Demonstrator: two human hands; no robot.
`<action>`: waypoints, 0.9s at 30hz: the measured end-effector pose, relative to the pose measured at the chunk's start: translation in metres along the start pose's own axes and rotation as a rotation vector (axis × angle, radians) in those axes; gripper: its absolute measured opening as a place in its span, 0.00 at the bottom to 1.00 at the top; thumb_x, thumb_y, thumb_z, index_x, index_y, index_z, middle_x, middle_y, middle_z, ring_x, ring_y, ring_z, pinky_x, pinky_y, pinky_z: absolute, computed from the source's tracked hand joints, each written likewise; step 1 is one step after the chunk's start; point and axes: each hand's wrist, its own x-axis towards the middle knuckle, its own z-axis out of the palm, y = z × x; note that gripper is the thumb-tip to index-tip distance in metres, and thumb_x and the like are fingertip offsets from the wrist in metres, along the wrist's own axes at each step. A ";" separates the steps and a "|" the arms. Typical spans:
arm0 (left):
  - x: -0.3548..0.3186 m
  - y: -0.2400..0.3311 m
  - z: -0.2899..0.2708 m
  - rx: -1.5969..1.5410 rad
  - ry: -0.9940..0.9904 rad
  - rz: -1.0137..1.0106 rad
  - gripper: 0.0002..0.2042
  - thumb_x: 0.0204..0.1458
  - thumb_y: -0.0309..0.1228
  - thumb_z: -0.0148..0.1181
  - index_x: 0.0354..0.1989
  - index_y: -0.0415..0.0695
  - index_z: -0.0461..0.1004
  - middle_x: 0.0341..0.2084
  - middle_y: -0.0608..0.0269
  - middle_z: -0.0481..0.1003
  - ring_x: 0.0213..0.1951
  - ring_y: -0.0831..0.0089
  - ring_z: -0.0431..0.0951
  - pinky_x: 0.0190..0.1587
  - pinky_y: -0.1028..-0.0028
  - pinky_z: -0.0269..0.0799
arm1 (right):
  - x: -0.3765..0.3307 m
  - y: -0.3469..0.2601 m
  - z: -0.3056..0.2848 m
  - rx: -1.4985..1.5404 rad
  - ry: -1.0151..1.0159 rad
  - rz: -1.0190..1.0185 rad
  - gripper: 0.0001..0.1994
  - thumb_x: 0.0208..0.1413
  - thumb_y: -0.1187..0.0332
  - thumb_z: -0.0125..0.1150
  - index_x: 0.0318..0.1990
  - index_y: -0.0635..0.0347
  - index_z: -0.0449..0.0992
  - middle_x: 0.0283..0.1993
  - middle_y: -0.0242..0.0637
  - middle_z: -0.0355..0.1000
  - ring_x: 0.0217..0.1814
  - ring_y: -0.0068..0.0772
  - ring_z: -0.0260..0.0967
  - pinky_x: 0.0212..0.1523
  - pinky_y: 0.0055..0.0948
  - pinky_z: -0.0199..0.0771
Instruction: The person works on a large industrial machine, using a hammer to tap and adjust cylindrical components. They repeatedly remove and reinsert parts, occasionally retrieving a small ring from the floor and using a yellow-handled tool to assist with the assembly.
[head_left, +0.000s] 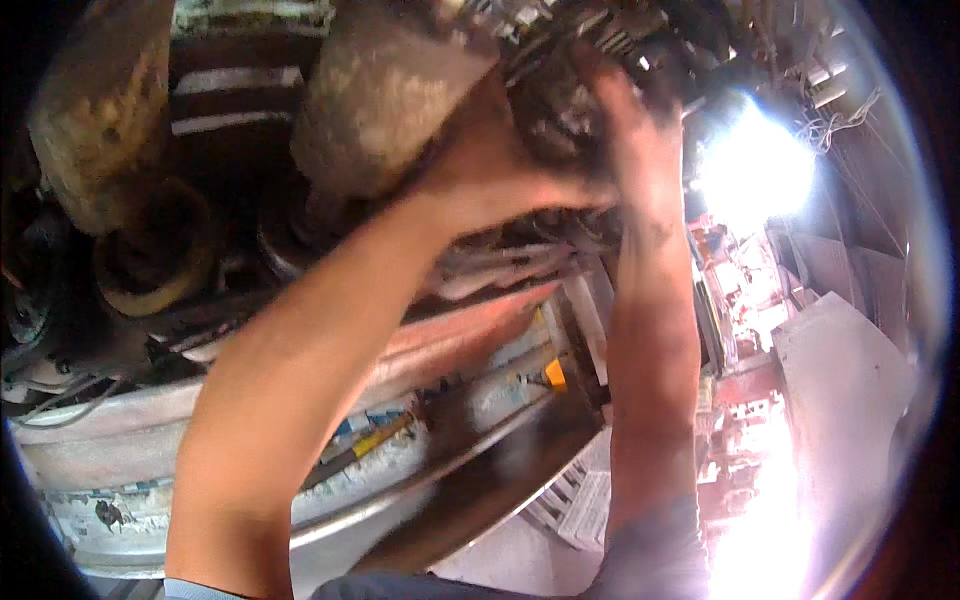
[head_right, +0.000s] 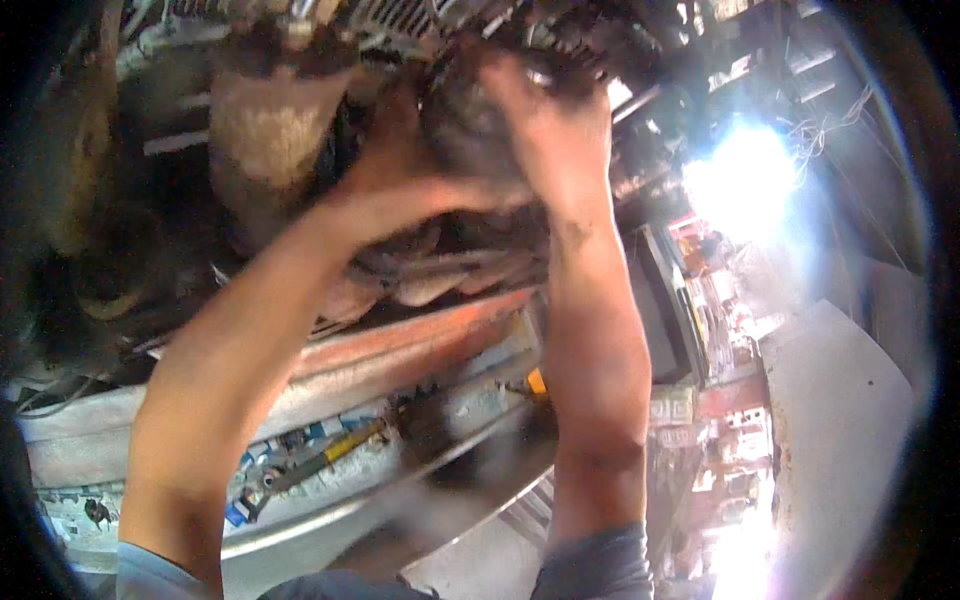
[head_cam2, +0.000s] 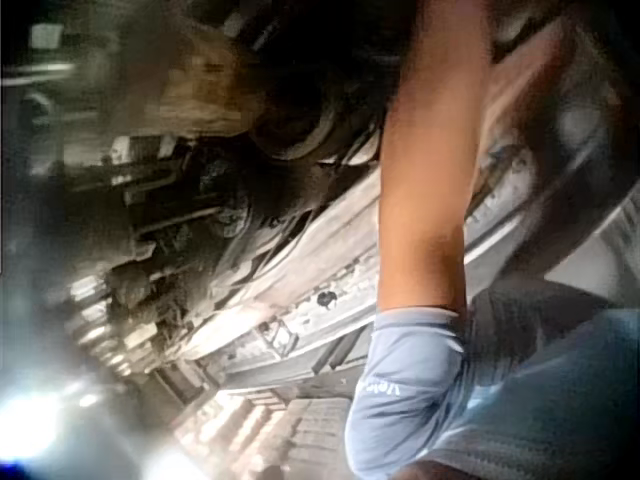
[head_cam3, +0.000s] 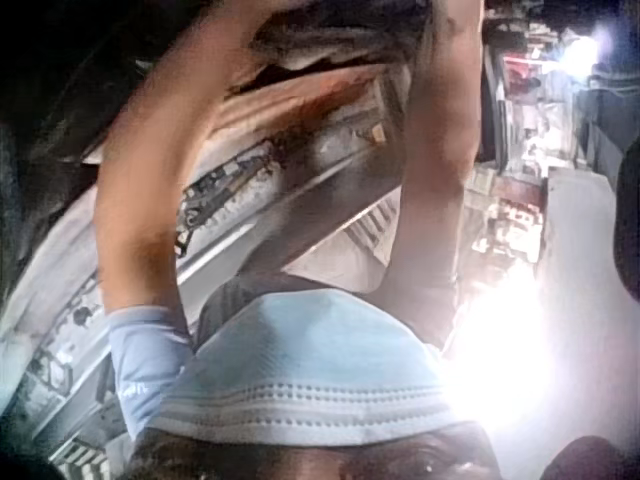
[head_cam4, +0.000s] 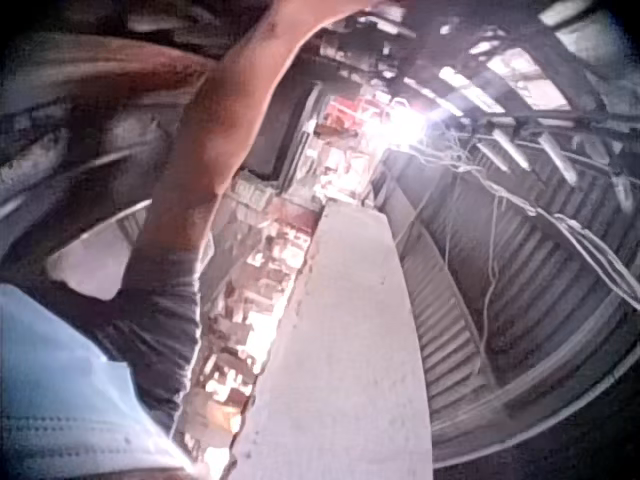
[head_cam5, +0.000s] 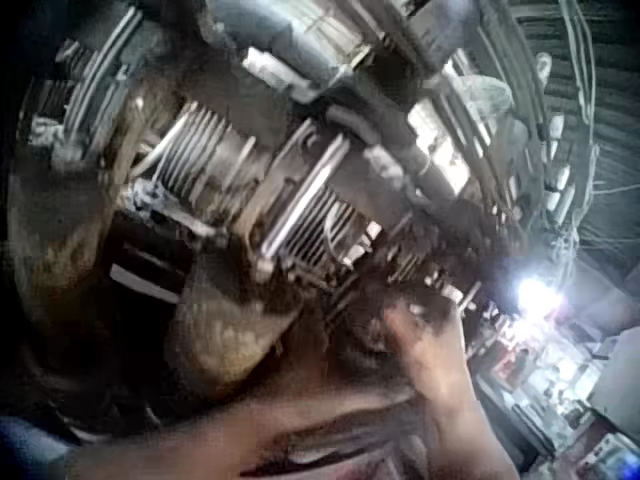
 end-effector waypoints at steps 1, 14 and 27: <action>0.001 -0.001 -0.003 0.113 -0.019 0.026 0.53 0.25 0.41 0.85 0.65 0.42 0.63 0.58 0.52 0.73 0.61 0.58 0.72 0.66 0.64 0.66 | 0.001 -0.001 -0.003 -0.108 0.000 0.083 0.15 0.57 0.58 0.65 0.47 0.53 0.85 0.44 0.39 0.83 0.47 0.33 0.80 0.50 0.31 0.76; -0.002 -0.013 0.008 -0.151 -0.052 -0.101 0.60 0.25 0.45 0.83 0.71 0.39 0.54 0.64 0.44 0.65 0.65 0.52 0.67 0.69 0.61 0.63 | -0.002 0.030 0.000 -0.193 -0.016 -0.111 0.22 0.59 0.65 0.66 0.59 0.61 0.74 0.53 0.42 0.77 0.49 0.36 0.78 0.53 0.34 0.77; -0.015 0.020 -0.010 0.107 0.147 0.250 0.27 0.47 0.46 0.71 0.50 0.40 0.74 0.41 0.44 0.77 0.45 0.45 0.78 0.45 0.55 0.75 | 0.031 0.031 -0.041 0.218 -0.529 0.025 0.24 0.69 0.55 0.55 0.60 0.68 0.73 0.59 0.40 0.75 0.59 0.35 0.72 0.62 0.33 0.70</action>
